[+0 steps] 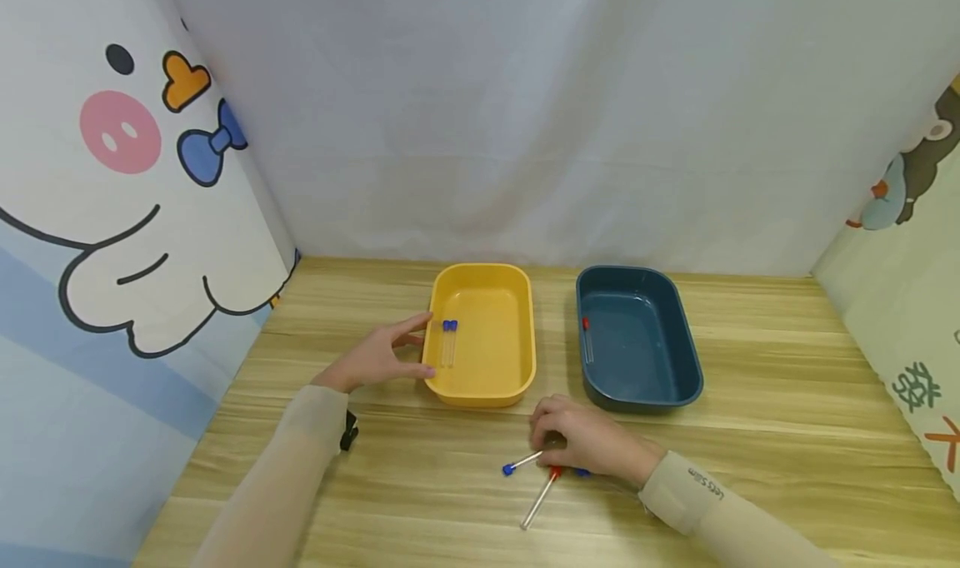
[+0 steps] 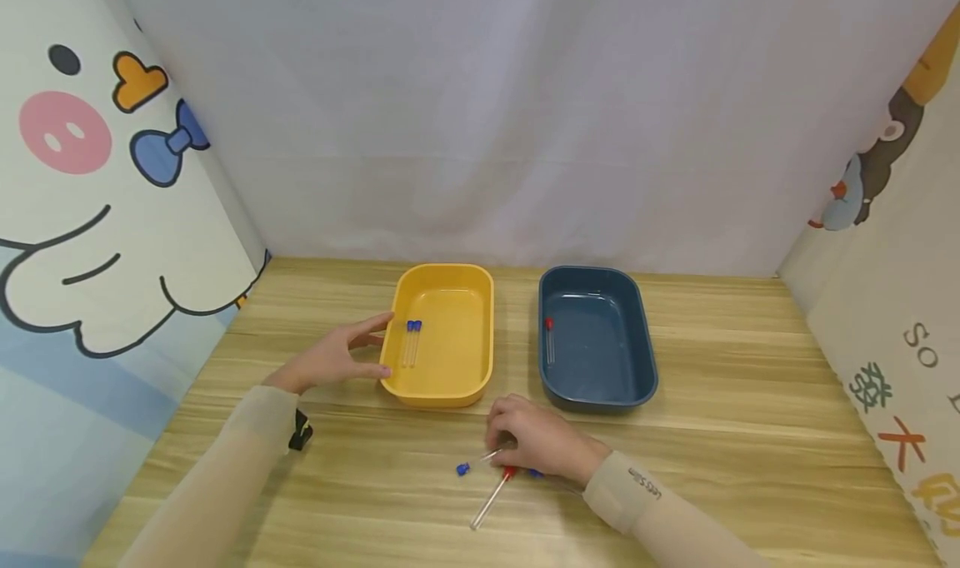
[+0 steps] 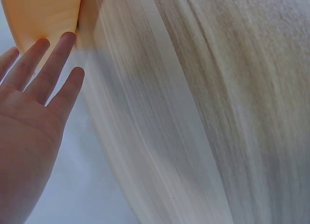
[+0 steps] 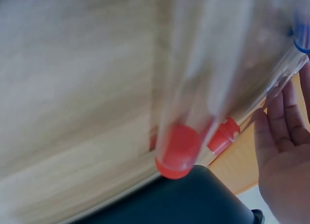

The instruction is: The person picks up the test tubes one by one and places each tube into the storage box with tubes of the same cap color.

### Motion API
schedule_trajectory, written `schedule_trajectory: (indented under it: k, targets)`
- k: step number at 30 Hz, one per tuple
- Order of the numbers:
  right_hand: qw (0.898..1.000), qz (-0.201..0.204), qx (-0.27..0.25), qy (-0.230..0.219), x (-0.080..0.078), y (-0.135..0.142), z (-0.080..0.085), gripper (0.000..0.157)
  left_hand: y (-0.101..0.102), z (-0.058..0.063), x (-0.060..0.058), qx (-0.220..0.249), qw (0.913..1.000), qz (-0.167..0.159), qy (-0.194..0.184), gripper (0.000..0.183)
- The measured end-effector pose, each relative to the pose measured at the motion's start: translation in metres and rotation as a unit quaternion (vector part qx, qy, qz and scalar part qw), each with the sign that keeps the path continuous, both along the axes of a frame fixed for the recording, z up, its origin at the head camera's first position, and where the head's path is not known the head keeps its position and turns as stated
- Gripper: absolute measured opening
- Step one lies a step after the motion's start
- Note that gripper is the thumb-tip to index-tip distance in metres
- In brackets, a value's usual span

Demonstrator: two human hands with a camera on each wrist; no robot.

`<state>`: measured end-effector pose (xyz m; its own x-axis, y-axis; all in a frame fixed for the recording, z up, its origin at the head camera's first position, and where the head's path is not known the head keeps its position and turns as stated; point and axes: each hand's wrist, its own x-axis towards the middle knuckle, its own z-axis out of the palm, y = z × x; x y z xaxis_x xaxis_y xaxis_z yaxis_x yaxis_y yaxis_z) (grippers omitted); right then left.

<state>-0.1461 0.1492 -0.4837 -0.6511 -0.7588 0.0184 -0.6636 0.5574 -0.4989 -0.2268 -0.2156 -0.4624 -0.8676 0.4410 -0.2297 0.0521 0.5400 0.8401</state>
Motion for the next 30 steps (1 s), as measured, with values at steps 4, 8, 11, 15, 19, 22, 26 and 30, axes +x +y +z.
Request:
schedule_trajectory:
  k: [4,8,11,15,19,22,26,30]
  targets:
    - [0.999,-0.027,0.013,0.02,0.0,0.003,0.0,0.01,0.0,0.0,0.0,-0.003,1.0,0.0,0.001,0.107]
    - [0.998,-0.052,0.026,0.03,0.0,0.006,0.002,0.012,0.0,0.001,0.001,-0.007,1.0,0.001,0.0,0.107]
    - [0.997,-0.064,0.032,0.029,0.0,0.007,0.005,0.012,0.0,0.002,0.002,-0.008,1.0,0.001,0.0,0.107]
    - [0.996,-0.072,0.034,0.033,0.0,0.009,0.005,0.012,0.0,0.002,0.002,-0.006,1.0,0.001,0.0,0.106]
    - [0.996,-0.074,0.032,0.042,0.001,0.01,0.004,0.012,0.001,0.001,0.001,-0.007,1.0,0.003,-0.001,0.106]
    - [0.996,-0.074,0.029,0.048,0.002,0.011,0.006,0.012,0.001,0.0,0.0,-0.008,0.9999,0.005,-0.004,0.105]
    - [0.995,-0.076,0.024,0.058,0.004,0.011,0.011,0.013,0.001,0.0,0.0,-0.008,0.9999,0.007,-0.006,0.105]
    - [0.994,-0.086,0.018,0.059,0.006,0.012,0.019,0.014,0.0,-0.001,0.0,-0.01,0.9999,0.006,-0.005,0.104]
